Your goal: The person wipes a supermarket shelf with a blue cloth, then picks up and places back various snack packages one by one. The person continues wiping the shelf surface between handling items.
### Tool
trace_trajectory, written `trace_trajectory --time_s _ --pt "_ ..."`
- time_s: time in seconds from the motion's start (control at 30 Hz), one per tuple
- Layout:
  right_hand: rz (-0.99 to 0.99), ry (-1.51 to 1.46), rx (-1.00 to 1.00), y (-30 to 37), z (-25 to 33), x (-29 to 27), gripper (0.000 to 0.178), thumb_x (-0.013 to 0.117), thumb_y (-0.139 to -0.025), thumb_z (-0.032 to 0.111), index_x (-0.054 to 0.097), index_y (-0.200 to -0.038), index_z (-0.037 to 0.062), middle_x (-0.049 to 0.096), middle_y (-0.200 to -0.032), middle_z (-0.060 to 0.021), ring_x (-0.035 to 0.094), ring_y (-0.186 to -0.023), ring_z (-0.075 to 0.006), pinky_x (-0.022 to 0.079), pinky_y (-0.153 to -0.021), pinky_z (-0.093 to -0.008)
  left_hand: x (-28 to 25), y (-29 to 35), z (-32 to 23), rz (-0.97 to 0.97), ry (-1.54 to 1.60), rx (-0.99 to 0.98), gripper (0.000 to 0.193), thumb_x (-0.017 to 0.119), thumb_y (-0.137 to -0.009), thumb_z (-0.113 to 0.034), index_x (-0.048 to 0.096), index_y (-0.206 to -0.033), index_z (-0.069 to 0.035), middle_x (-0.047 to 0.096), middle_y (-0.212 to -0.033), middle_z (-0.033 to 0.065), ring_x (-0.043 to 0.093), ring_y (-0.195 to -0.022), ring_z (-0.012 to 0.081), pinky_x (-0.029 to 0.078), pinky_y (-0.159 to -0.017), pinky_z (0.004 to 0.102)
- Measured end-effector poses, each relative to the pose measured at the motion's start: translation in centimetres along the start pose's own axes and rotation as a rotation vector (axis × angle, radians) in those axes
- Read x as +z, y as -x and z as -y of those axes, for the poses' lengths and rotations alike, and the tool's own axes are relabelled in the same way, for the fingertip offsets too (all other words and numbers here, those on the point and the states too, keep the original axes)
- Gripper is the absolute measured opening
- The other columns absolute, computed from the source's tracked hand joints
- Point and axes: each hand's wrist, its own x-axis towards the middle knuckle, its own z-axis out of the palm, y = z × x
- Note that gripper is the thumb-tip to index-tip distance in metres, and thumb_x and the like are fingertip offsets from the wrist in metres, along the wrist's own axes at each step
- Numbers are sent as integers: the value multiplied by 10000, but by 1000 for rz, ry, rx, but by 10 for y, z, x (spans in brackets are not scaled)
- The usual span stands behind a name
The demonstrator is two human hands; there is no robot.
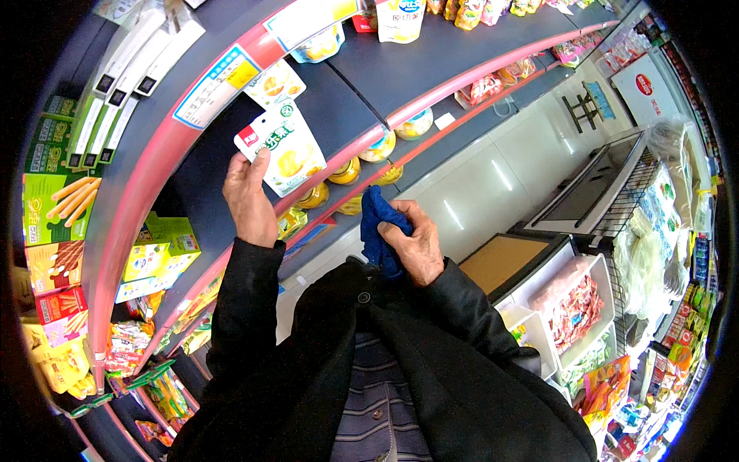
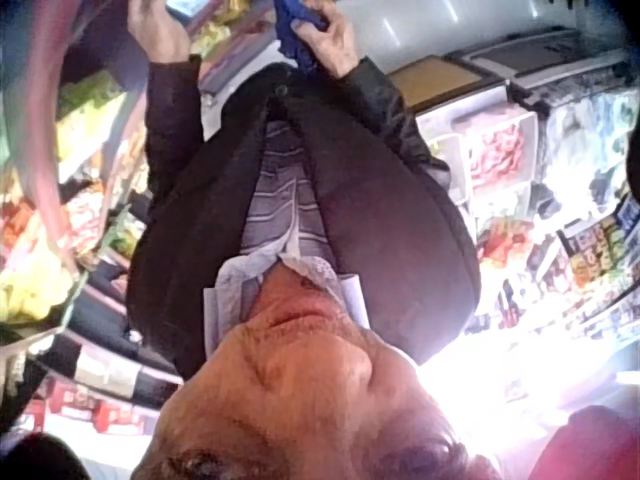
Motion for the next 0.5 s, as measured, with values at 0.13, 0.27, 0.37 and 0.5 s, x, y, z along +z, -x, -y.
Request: trace_trajectory --time_s 0.13,0.27,0.37,0.5 --pt "-12 -61 48 0 2 -8 311 663 -908 63 569 -1190 -27 674 -987 -105 667 -838 -164 580 -757 -314 8 -10 10 15 38 -4 218 642 -985 -99 613 -1174 6 670 -1144 79 612 -1062 119 451 -976 293" --pt "-31 -41 45 -2 1 -16 313 667 -918 93 560 -1185 -29 672 -950 -100 656 -775 -151 567 -688 -300 23 -26 21 36 57 -4 230 645 -983 -98 614 -1189 -1 663 -1168 79 610 -1069 124 451 -985 296" --pt "-24 -56 55 -1 6 -16 306 665 -927 101 557 -1183 -28 671 -931 -94 652 -748 -145 560 -654 -296 24 -41 40 37 37 13 265 653 -978 -98 609 -1225 -12 662 -1174 75 603 -1088 126 446 -993 296" --pt "-43 -155 73 -3 1 -21 305 663 -929 93 557 -1188 -28 674 -947 -94 657 -760 -149 566 -667 -302 20 -43 54 35 25 -29 323 679 -957 -100 605 -1263 -24 656 -1204 77 598 -1125 130 435 -1021 309"
